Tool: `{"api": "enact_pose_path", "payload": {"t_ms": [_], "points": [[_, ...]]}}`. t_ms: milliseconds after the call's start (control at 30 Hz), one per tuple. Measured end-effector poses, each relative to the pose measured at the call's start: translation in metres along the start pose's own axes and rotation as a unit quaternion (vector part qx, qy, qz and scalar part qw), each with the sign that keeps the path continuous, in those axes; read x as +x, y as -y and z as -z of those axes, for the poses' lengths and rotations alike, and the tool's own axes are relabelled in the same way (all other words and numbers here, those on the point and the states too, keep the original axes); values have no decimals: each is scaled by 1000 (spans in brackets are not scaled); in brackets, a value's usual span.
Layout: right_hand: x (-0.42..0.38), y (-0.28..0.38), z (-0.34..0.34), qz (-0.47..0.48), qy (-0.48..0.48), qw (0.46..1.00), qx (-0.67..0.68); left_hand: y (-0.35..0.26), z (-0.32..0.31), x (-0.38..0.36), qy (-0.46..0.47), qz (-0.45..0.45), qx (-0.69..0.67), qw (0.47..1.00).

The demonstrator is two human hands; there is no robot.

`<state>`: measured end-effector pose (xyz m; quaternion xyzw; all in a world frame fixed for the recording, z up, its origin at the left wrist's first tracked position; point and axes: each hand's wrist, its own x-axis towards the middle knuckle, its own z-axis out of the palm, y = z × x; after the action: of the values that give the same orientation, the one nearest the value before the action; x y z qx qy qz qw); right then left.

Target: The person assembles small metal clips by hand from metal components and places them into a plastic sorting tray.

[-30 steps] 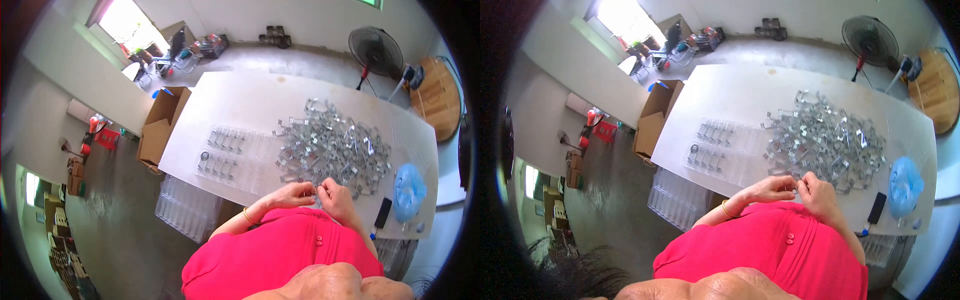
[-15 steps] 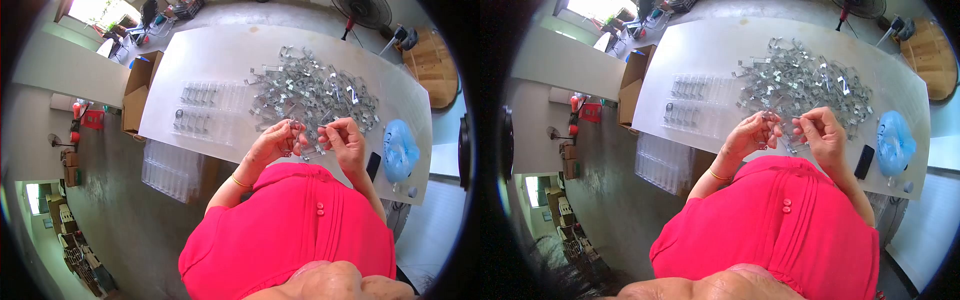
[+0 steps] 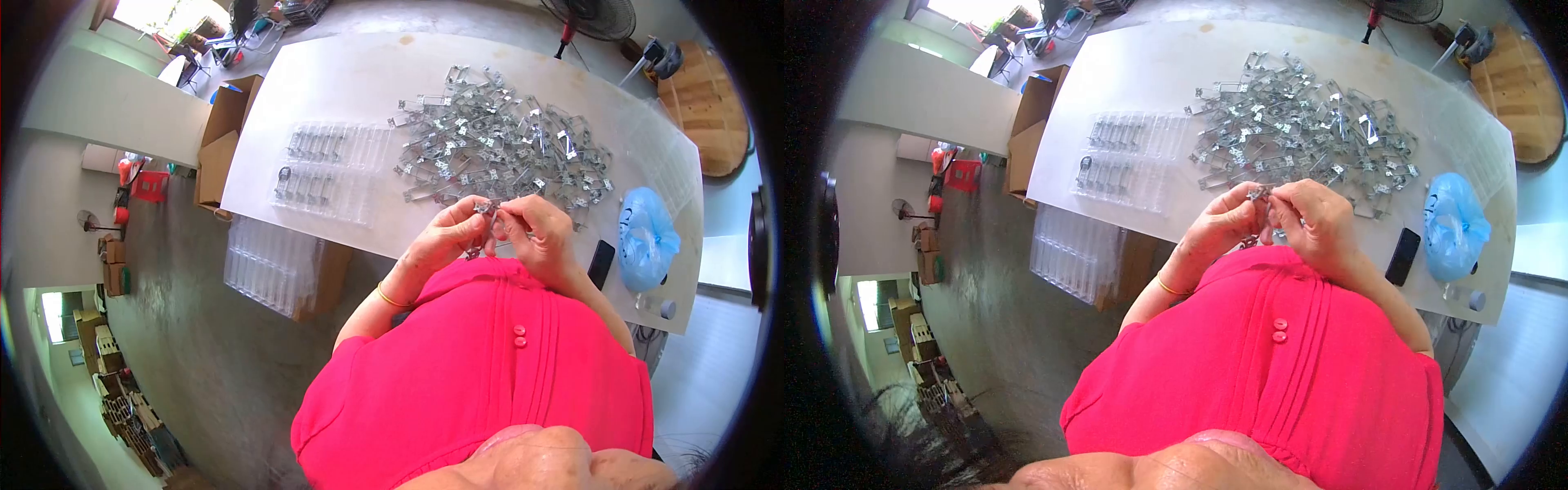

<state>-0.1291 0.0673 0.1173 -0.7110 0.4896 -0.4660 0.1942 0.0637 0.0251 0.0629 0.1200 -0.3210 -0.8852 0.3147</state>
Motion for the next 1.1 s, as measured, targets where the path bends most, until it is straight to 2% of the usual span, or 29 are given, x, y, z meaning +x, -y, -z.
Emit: {"api": "enact_pose_path", "payload": {"t_ms": [33,100,133,200,233,300,333,400,467,500,533,567,600,667,833,900,1000,1100], "points": [[-1,2,-1,0,1,1000,2,0,0,-2,-2,0,0,1000],[1,7,-2,-16,28,997,-64,-4,-1,-4,-12,6,112,994],[2,7,-5,-11,31,998,-61,-7,0,-5,-17,2,114,993],[2,9,-11,-66,62,990,-106,-13,2,-7,-34,19,191,981],[3,11,-12,-62,66,991,-103,-13,7,-7,-30,11,220,975],[5,16,-12,-129,84,984,-93,-14,14,-6,-39,-14,218,975],[5,15,-16,-124,91,984,-91,-18,18,-8,-41,-34,216,975],[5,11,-24,-214,43,976,12,-30,24,-12,-49,-33,204,977],[6,-4,-35,-236,55,969,51,-35,29,-10,-55,-92,186,977],[7,-11,-43,-260,38,953,148,-36,31,-9,-30,-132,177,975],[9,-17,-49,-283,21,928,243,-38,31,-9,-33,-137,176,974],[12,-22,-52,-325,50,897,296,-41,32,-9,-12,-153,156,976],[16,-19,-58,-323,55,898,294,-43,35,-8,8,-169,137,976],[21,-8,-70,-414,36,806,422,-50,46,-7,28,-180,119,976],[24,-17,-101,-391,6,803,449,-70,71,-15,26,-185,148,971],[29,-13,-112,-384,-62,798,460,-79,82,-19,37,-190,164,967],[43,5,-126,-369,-98,811,444,-88,94,-24,-19,-164,95,982],[45,11,-139,-360,-86,806,462,-95,110,-27,-1,-143,55,988]]}}
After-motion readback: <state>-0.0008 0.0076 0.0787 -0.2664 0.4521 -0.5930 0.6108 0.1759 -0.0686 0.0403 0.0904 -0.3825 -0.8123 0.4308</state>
